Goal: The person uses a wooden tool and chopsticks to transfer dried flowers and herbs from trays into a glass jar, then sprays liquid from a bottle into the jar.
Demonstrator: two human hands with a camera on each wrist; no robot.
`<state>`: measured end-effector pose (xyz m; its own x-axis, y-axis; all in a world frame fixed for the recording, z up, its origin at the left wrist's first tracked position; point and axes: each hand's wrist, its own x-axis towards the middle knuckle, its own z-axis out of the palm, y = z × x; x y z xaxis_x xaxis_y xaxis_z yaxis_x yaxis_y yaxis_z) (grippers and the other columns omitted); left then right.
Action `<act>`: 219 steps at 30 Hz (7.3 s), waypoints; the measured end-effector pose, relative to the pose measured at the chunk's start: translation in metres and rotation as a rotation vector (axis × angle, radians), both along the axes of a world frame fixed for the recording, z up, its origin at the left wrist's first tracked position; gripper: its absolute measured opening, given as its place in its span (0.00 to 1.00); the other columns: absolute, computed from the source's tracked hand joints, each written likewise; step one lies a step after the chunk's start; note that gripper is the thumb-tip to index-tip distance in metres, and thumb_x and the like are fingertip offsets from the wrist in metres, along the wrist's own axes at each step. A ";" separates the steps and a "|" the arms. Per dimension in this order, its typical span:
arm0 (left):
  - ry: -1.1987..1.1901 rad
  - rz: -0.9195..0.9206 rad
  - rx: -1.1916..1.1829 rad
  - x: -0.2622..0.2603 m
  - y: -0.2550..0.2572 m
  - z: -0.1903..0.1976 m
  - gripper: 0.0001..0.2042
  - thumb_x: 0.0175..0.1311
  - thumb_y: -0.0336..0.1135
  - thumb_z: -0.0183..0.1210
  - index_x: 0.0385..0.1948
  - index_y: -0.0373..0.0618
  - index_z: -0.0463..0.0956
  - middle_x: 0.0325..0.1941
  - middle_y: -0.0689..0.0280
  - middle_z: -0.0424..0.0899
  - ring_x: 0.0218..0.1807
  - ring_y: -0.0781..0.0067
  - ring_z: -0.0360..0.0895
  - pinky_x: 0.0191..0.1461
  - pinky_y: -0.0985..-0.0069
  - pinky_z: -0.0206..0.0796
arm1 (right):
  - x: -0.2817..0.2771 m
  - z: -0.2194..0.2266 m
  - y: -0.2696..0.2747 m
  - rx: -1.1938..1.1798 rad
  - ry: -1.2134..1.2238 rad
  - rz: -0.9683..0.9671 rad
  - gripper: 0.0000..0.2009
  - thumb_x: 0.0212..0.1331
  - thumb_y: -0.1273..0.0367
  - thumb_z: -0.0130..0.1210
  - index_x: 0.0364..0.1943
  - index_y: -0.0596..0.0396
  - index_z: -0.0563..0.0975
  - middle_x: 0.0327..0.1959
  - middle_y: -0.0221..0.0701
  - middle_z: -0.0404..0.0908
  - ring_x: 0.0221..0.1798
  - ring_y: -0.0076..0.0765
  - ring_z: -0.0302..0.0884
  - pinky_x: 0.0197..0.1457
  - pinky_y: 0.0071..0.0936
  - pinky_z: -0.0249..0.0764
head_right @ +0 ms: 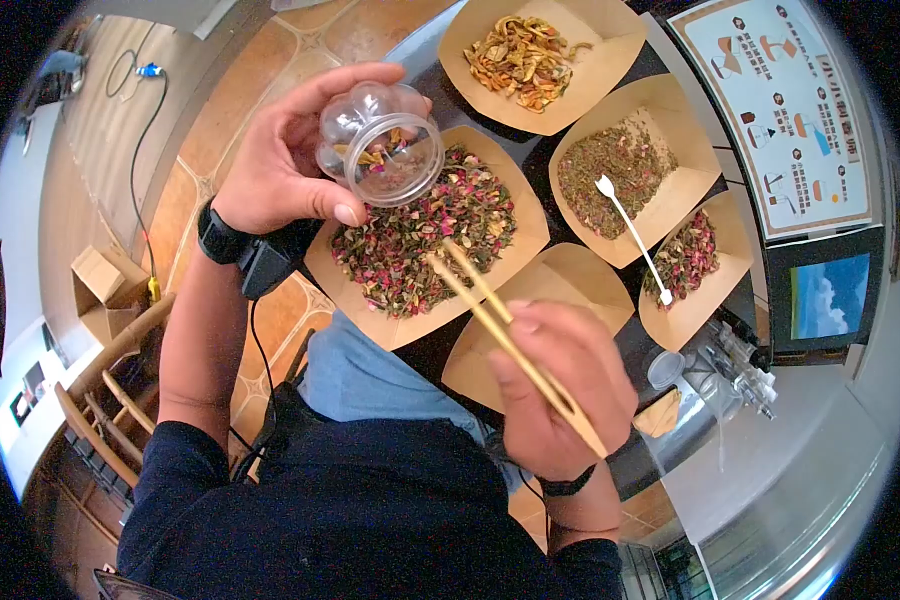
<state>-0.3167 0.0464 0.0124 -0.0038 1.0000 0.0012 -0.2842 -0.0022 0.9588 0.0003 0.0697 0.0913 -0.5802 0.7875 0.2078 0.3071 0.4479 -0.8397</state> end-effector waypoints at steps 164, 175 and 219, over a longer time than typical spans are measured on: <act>-0.019 -0.006 0.007 -0.002 0.000 0.000 0.56 0.44 0.39 0.89 0.78 0.36 0.65 0.72 0.52 0.83 0.74 0.61 0.79 0.81 0.62 0.67 | 0.000 -0.006 0.011 0.089 0.041 0.014 0.09 0.60 0.73 0.75 0.40 0.59 0.85 0.44 0.43 0.91 0.42 0.47 0.88 0.48 0.37 0.82; -0.028 -0.018 0.011 -0.002 0.000 0.000 0.57 0.43 0.39 0.90 0.79 0.36 0.64 0.72 0.51 0.83 0.74 0.61 0.79 0.81 0.62 0.68 | -0.011 0.017 0.021 0.152 0.216 -0.042 0.12 0.63 0.70 0.74 0.46 0.51 0.82 0.47 0.41 0.91 0.41 0.47 0.85 0.47 0.39 0.83; -0.106 -0.006 -0.044 0.000 0.001 0.004 0.57 0.42 0.37 0.90 0.78 0.34 0.64 0.72 0.49 0.82 0.74 0.59 0.79 0.82 0.60 0.67 | -0.011 -0.004 0.019 0.069 -0.001 -0.018 0.10 0.59 0.76 0.75 0.42 0.59 0.86 0.43 0.44 0.91 0.43 0.46 0.88 0.49 0.36 0.83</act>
